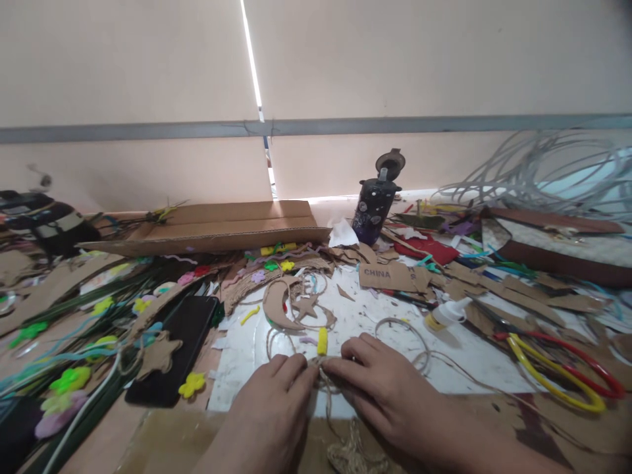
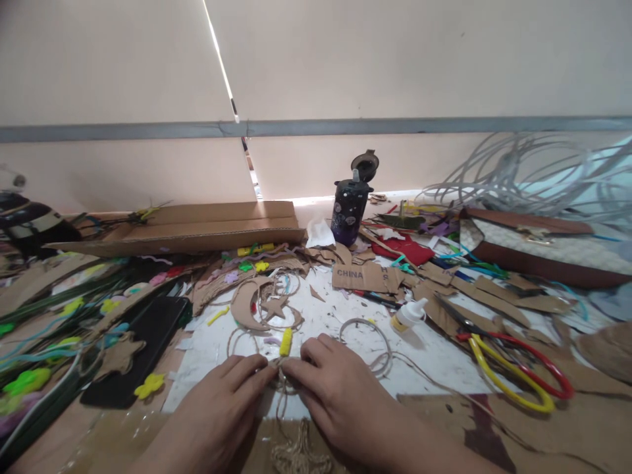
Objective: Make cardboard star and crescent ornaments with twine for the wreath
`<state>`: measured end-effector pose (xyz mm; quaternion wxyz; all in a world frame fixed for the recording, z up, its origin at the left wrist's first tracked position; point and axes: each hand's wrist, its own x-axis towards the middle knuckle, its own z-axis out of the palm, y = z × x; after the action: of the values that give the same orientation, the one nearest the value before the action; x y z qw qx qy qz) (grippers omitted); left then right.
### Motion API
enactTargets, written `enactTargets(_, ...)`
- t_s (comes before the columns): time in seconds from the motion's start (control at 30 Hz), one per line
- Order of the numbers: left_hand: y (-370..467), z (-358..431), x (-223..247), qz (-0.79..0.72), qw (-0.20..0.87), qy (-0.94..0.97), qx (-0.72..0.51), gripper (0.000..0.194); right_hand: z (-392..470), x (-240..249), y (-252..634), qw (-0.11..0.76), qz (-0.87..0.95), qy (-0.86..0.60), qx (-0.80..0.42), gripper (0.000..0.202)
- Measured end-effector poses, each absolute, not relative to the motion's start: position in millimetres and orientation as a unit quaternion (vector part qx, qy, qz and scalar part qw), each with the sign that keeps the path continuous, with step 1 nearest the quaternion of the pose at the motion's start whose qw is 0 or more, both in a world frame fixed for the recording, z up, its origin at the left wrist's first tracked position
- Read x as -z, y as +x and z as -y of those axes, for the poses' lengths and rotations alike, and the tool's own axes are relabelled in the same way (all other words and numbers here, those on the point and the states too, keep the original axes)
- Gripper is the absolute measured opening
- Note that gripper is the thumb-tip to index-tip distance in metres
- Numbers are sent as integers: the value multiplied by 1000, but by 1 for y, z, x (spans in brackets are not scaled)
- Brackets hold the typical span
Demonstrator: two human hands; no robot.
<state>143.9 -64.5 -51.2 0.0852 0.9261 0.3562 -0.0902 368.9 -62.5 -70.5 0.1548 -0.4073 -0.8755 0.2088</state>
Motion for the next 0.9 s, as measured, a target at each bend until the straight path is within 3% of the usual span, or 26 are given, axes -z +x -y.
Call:
enactTargets(0.47, 144, 65, 53, -364, 62, 926, 76, 58, 63, 69, 370, 172, 868, -406, -229, 29)
enactTargets(0.77, 138, 68, 57, -329, 33, 940, 82, 46, 64, 73, 368, 174, 870, -410, -211, 28)
enactTargets(0.9, 132, 68, 63, -371, 67, 926, 22, 57, 66, 72, 370, 173, 875, -403, -204, 31)
